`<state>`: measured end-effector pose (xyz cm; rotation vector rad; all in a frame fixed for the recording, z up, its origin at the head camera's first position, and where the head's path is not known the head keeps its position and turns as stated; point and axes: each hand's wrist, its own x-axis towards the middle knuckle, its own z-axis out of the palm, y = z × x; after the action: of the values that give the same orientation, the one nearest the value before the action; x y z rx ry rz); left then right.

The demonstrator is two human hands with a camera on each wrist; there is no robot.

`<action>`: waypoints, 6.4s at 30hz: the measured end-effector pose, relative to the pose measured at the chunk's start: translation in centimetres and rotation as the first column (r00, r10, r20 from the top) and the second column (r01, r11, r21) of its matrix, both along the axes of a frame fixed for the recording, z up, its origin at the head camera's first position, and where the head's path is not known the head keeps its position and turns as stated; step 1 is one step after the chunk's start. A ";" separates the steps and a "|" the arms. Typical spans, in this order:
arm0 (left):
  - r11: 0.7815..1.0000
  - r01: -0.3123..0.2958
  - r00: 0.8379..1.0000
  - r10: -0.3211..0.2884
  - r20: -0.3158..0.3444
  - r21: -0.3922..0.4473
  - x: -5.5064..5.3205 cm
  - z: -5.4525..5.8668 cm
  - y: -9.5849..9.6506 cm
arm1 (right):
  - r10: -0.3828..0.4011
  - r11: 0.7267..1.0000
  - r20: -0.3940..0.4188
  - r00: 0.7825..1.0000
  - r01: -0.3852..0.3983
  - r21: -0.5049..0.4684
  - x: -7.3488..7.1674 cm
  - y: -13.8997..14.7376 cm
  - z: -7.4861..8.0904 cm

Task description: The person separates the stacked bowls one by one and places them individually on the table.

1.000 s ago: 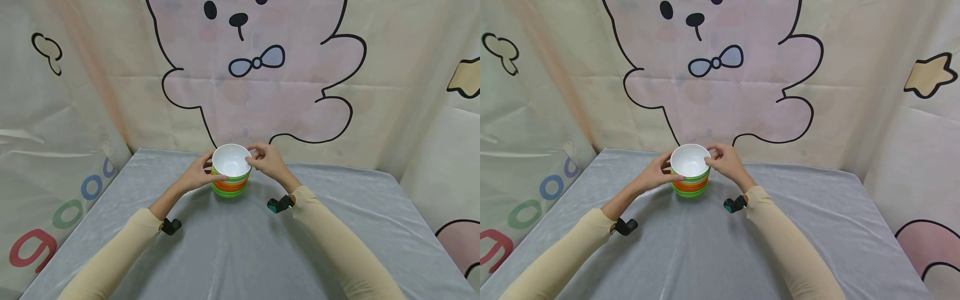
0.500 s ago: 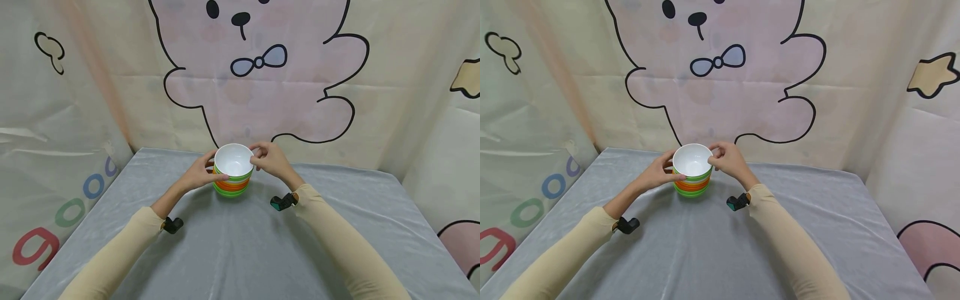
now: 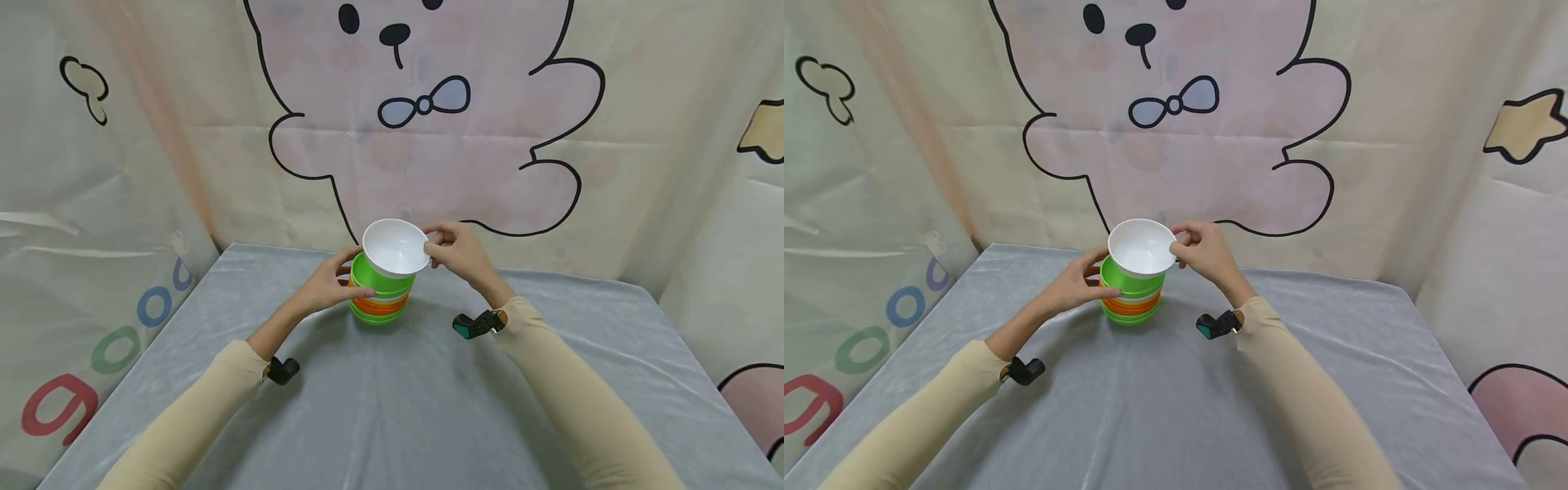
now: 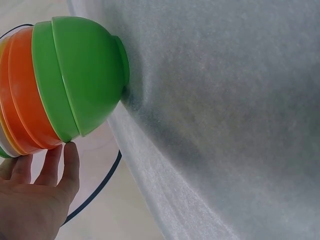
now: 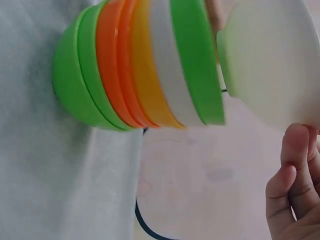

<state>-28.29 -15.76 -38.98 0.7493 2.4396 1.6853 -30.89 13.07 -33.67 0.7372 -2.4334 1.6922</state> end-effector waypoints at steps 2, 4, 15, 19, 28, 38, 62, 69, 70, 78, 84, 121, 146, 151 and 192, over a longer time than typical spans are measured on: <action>1.000 0.002 1.000 -0.002 -0.007 -0.004 0.0 -0.1 -0.1 | -0.002 1.000 -0.008 1.000 0.002 -0.002 0.1 0.6 0.4; 1.000 0.001 1.000 -0.001 -0.009 -0.008 -0.1 -0.1 -0.1 | -0.004 1.000 -0.008 1.000 0.004 -0.004 0.2 1.1 0.8; 0.999 -0.006 1.000 0.006 -0.004 -0.038 0.0 0.0 -0.1 | -0.057 0.998 0.004 0.998 0.057 0.027 0.4 3.4 1.1; 0.999 -0.010 1.000 0.010 0.003 -0.044 0.0 -0.1 -0.1 | -0.063 0.997 0.010 0.998 0.063 0.041 0.5 3.9 1.1; 0.999 -0.013 1.000 0.014 0.011 -0.030 0.0 -0.1 0.0 | -0.070 0.996 -0.007 0.998 0.070 0.059 0.5 5.5 0.6; 0.999 -0.008 1.000 0.008 0.003 -0.041 0.0 0.0 -0.2 | -0.127 0.987 -0.010 0.992 0.128 0.101 0.8 7.7 0.3; 0.999 -0.005 1.000 0.005 0.001 -0.045 -0.1 0.0 -0.2 | -0.058 0.989 0.016 0.998 0.056 0.136 1.4 11.6 -1.6; 0.999 -0.006 1.000 0.006 0.002 -0.049 0.0 0.0 -0.3 | -0.095 0.982 0.065 0.993 0.083 0.171 1.6 13.3 -2.6; 0.999 -0.004 1.000 0.004 0.002 -0.048 0.0 0.0 -0.3 | -0.101 0.980 0.069 0.993 0.087 0.178 1.6 13.5 -2.8; 0.999 0.000 1.000 0.000 0.001 -0.045 0.1 0.1 -0.2 | -0.158 0.966 0.094 0.983 0.135 0.218 2.1 15.9 -3.7; 0.999 -0.005 1.000 0.005 0.003 -0.049 0.1 0.2 -0.2 | -0.185 0.958 0.088 0.979 0.159 0.238 2.2 17.6 -4.5; 0.999 -0.007 1.000 0.008 0.024 -0.038 0.0 0.0 -0.2 | -0.265 0.959 0.294 0.918 0.219 0.182 -1.8 13.7 -8.1; 1.000 0.008 1.000 -0.007 0.030 -0.023 -0.1 -0.4 0.0 | -0.223 0.974 0.330 0.917 0.195 0.116 -3.3 9.7 -9.9; 0.999 0.032 0.999 -0.031 0.036 -0.018 -0.1 -0.5 -0.2 | -0.197 0.980 0.351 0.915 0.171 0.106 -3.1 9.9 -9.6; 0.996 0.085 0.996 -0.085 0.014 0.015 -0.5 -2.0 -1.1 | 0.034 0.999 0.105 0.994 -0.038 0.032 0.7 9.3 -6.7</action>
<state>-28.80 -16.85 -40.99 0.8276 2.3528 1.6733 -30.20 22.37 -40.34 0.7178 -2.5394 1.7493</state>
